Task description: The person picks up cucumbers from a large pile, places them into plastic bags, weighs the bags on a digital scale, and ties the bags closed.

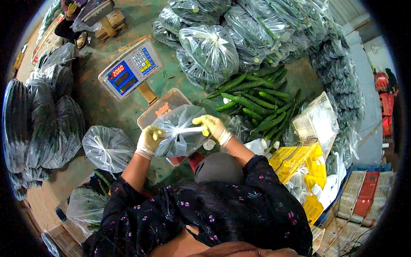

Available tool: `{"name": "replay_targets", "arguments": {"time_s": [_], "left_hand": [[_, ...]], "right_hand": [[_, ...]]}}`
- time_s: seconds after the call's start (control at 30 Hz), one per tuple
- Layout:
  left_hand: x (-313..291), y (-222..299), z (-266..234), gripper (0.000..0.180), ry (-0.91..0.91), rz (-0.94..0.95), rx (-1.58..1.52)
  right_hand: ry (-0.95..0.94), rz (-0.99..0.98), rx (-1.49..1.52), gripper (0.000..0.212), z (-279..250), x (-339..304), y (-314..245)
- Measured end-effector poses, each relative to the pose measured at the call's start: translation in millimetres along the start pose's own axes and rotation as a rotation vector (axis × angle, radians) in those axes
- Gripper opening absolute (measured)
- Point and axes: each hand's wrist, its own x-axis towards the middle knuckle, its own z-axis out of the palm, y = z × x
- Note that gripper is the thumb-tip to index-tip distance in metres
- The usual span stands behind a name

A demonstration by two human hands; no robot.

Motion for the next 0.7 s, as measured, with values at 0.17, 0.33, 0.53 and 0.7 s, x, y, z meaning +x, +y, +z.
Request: {"name": "replay_targets", "arguments": {"time_s": [0.17, 0.33, 0.53, 0.7], "left_hand": [[-41.1, 10.6, 70.5, 0.033, -0.384, 0.101, 0.153], [-26.0, 12.8, 88.5, 0.03, -0.422, -0.042, 0.226], [-27.5, 4.2, 77.8, 0.029, -0.365, -0.041, 0.178], [-29.5, 24.3, 93.8, 0.025, -0.415, -0.028, 0.548]], "right_hand": [[-0.073, 0.078, 0.763, 0.074, 33.8, 32.1, -26.2], [-0.289, 0.173, 0.735, 0.096, 40.1, 35.4, -36.2], [-0.446, 0.23, 0.445, 0.107, 53.8, 48.4, -49.3], [-0.461, 0.224, 0.287, 0.112, 64.0, 47.7, -53.4]]}}
